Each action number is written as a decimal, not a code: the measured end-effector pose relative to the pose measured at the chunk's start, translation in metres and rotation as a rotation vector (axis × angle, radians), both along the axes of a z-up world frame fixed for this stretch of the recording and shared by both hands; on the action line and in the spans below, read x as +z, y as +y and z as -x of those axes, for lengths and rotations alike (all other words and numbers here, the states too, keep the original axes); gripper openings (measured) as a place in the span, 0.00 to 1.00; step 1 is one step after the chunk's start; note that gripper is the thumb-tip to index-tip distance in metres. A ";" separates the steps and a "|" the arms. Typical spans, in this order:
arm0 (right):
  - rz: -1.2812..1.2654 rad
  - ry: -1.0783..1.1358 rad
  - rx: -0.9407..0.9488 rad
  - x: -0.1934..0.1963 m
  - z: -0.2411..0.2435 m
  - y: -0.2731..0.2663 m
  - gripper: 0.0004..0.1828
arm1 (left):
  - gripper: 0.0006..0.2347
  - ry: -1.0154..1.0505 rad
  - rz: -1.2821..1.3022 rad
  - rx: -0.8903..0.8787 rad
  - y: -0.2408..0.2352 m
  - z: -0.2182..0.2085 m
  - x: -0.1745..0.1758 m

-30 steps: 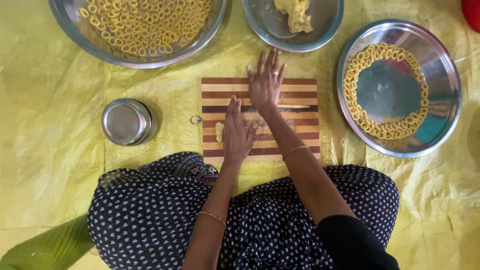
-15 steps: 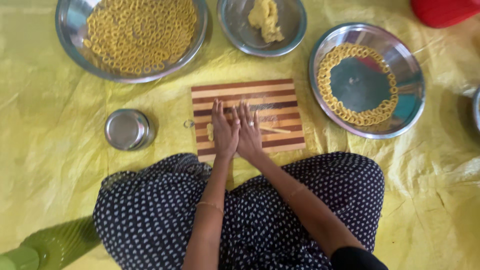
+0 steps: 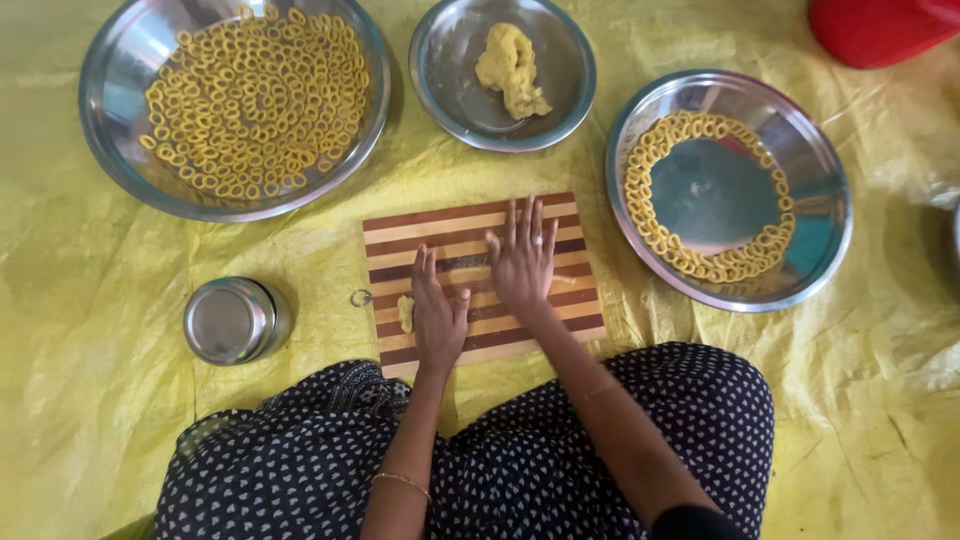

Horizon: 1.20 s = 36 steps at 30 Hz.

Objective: The person rolls small pieces of dough into thin ropes on a wooden board, then joins the ends to form rings. The rings are placed into a metal tray. The person repeats this process with multiple dough pieces.

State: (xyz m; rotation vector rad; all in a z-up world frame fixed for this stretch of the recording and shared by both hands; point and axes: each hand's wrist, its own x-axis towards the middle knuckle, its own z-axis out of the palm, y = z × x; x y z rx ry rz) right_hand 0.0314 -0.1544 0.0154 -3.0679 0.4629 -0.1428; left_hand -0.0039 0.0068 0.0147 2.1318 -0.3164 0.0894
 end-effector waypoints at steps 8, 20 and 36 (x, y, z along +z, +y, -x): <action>-0.074 0.047 -0.026 -0.003 -0.087 -0.041 0.42 | 0.34 -0.024 -0.130 0.003 0.001 -0.001 -0.002; -0.077 0.000 0.128 -0.002 0.043 0.018 0.42 | 0.37 0.043 -0.132 0.018 -0.002 0.000 -0.003; -0.124 0.002 -0.101 -0.016 0.097 -0.008 0.43 | 0.37 -0.015 -0.149 -0.006 0.000 0.002 -0.011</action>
